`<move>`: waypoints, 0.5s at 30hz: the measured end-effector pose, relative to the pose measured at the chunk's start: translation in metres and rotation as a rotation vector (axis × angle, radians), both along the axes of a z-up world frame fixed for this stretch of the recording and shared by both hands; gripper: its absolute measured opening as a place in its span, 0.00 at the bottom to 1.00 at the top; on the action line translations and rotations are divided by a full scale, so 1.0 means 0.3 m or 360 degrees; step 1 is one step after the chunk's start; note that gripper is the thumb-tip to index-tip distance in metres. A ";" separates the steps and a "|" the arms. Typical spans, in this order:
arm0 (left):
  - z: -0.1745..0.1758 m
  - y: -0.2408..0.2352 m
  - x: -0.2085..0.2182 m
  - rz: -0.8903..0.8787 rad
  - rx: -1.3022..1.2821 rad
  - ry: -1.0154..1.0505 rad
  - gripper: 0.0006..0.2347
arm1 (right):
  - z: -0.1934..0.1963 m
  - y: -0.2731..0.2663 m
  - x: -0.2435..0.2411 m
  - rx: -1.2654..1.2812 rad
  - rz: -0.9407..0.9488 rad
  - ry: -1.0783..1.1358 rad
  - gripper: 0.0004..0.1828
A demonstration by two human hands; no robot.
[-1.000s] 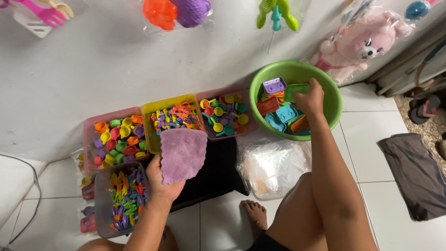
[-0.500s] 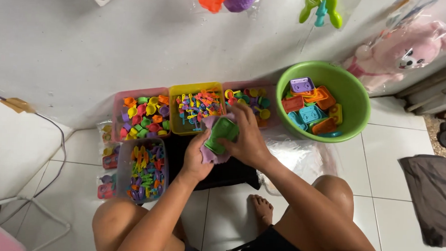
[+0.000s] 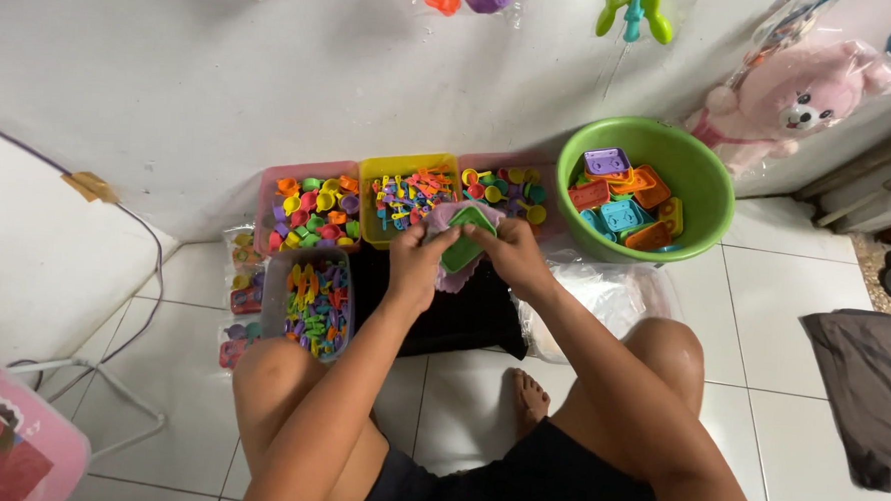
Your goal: The person sits on the floor and wipes various small plastic toys, including a green toy, a yellow spoon, and a blue fork, using a purple cloth. The cleaned items are placed on a black cloth on the floor.
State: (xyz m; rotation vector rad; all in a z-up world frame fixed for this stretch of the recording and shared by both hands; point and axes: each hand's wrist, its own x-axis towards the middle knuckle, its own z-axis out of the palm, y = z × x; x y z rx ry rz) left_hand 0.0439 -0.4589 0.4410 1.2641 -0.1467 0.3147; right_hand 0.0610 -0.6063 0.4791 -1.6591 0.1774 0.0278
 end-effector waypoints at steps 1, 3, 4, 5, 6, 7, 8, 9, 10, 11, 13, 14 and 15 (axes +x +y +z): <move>0.008 0.004 0.001 0.0078 0.0140 -0.0121 0.17 | 0.009 0.001 -0.009 0.0073 -0.0048 -0.0062 0.30; 0.026 0.015 0.012 0.0181 0.0275 -0.0253 0.20 | 0.032 0.010 -0.013 0.0141 -0.0072 -0.0138 0.26; 0.033 0.022 0.013 0.0265 0.0419 -0.0369 0.22 | 0.039 0.016 -0.020 0.0219 -0.0114 -0.0196 0.22; 0.041 0.028 0.015 0.0348 0.0565 -0.0485 0.25 | 0.047 0.021 -0.026 0.0296 -0.0156 -0.0255 0.18; 0.044 0.032 0.009 0.0353 0.0568 -0.0489 0.25 | 0.054 0.026 -0.033 0.0300 -0.0151 -0.0258 0.18; 0.048 0.035 0.004 0.0433 0.0716 -0.0610 0.27 | 0.061 0.029 -0.039 0.0381 -0.0198 -0.0322 0.15; 0.056 0.037 0.004 0.0515 0.0864 -0.0733 0.30 | 0.073 0.032 -0.039 0.0462 -0.0241 -0.0388 0.13; 0.104 0.037 -0.027 0.0524 0.0866 -0.0739 0.30 | 0.084 0.036 -0.045 0.0465 -0.0234 -0.0395 0.13; 0.149 0.034 -0.060 0.0376 0.1053 -0.0796 0.30 | 0.092 0.037 -0.054 0.0400 -0.0216 -0.0460 0.13; 0.192 0.032 -0.092 0.0226 0.1239 -0.0851 0.31 | 0.098 0.039 -0.061 0.0336 -0.0199 -0.0525 0.14; 0.146 0.007 -0.075 0.0234 0.1247 -0.0801 0.33 | 0.116 0.056 -0.085 0.0243 -0.0132 -0.0571 0.13; 0.118 -0.004 -0.072 0.0228 0.1261 -0.0742 0.35 | 0.119 0.065 -0.103 0.0156 -0.0076 -0.0603 0.13; 0.117 -0.013 -0.071 0.0232 0.1261 -0.0736 0.35 | 0.032 0.030 -0.059 0.0155 -0.0070 -0.0598 0.13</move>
